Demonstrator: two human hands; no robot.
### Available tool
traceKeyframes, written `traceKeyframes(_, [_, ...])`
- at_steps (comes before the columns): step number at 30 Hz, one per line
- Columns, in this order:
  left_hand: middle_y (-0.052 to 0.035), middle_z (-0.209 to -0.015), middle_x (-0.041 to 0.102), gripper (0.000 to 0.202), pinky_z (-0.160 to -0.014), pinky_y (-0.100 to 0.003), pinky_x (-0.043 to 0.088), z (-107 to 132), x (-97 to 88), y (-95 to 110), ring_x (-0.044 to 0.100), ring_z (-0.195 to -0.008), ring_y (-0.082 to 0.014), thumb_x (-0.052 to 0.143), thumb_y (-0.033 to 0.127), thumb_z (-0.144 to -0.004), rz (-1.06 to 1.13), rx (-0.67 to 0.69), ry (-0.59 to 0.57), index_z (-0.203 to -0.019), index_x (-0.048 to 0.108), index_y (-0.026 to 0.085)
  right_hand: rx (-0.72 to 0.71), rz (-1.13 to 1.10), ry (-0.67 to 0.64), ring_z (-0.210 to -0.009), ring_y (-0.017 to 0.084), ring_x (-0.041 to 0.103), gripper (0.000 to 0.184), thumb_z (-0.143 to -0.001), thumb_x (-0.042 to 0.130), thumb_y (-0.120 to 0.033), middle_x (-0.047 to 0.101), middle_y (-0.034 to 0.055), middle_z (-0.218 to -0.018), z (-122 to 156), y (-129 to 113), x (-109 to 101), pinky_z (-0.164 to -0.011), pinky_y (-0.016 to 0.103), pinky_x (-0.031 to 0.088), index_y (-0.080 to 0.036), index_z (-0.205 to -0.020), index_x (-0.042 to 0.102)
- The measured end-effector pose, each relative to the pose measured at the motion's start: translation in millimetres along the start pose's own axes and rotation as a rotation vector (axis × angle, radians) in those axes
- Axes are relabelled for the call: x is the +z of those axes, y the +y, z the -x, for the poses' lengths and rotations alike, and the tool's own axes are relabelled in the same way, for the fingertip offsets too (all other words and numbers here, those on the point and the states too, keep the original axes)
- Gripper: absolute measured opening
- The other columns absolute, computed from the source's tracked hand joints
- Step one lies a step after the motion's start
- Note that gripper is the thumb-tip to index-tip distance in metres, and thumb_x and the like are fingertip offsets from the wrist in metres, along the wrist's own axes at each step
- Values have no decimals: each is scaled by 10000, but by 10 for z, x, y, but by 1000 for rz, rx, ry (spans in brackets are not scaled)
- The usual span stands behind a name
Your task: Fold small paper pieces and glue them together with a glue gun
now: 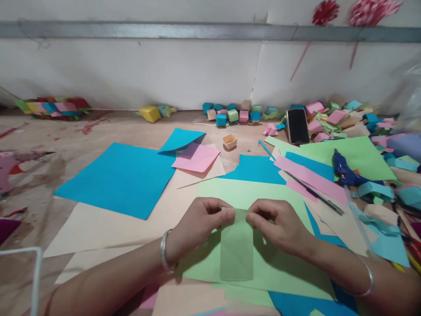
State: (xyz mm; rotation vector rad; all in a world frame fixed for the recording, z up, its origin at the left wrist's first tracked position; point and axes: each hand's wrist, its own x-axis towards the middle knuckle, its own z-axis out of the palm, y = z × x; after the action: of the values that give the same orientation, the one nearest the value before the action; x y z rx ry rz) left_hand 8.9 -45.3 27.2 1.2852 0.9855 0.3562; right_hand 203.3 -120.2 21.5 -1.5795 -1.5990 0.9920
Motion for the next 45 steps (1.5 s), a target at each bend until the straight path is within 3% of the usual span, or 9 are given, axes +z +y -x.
traceKeyframes(8, [-14,-620,612,237,-561,-233,372,-56,-33,16,478,-580,-99,818,322,-607,154,-66,89,-691,705,132,50,1,28,-536,112,459,207,-838,554,-292,535,-24,-580,4,5,-27,-524,247,357,-196,-656,578])
traceKeyframes(13, [18,-573,558,216,-551,-222,352,-28,-43,52,446,-557,-85,753,323,-676,-5,-54,22,-639,664,131,81,-35,67,-523,115,484,208,-830,572,-318,538,-23,-573,19,16,-39,-514,249,376,-199,-660,583])
traceKeyframes(19, [22,-559,553,194,-525,-217,335,-30,-51,18,430,-534,-82,741,306,-656,-47,-36,45,-627,661,132,46,11,-1,-550,111,471,146,-829,568,-297,545,-18,-622,-21,1,-64,-514,240,377,-195,-731,604])
traceKeyframes(23, [29,-526,531,191,-502,-217,308,-5,51,-30,393,-509,-76,739,306,-642,-98,-75,-38,-626,680,124,-53,38,-63,-607,118,500,172,-795,639,-314,588,-4,-717,-7,-46,-46,-542,233,402,-201,-924,634])
traceKeyframes(27, [17,-538,550,208,-495,-215,300,47,177,-56,399,-505,-74,727,317,-667,-46,-105,-160,-643,693,113,-123,125,-94,-591,108,503,106,-859,558,-243,600,-10,-663,68,-95,13,-560,236,384,-202,-784,622])
traceKeyframes(32, [18,-564,581,172,-492,-207,313,53,162,-25,425,-508,-72,732,299,-669,-45,-144,-150,-683,709,129,-72,139,41,-608,126,527,128,-855,551,-243,623,0,-680,1,-35,-111,-578,255,400,-210,-743,604])
traceKeyframes(35, [13,-563,593,166,-487,-199,323,15,93,-16,453,-511,-76,741,291,-662,-82,-160,-136,-674,698,131,50,39,188,-583,128,502,150,-834,592,-318,584,1,-654,-141,88,-247,-528,254,390,-209,-731,592])
traceKeyframes(38, [0,-578,621,170,-485,-189,336,-25,28,-9,494,-522,-81,736,293,-676,-83,-169,-150,-693,688,131,116,-64,247,-574,119,484,162,-812,620,-349,560,-7,-649,-244,181,-314,-509,246,383,-207,-737,596])
traceKeyframes(45, [22,-541,598,183,-458,-183,341,-34,-89,78,469,-465,-68,715,308,-710,-133,-203,-191,-724,653,136,49,-6,288,-617,125,514,137,-804,623,-314,607,2,-687,-252,176,-269,-548,248,400,-191,-748,649])
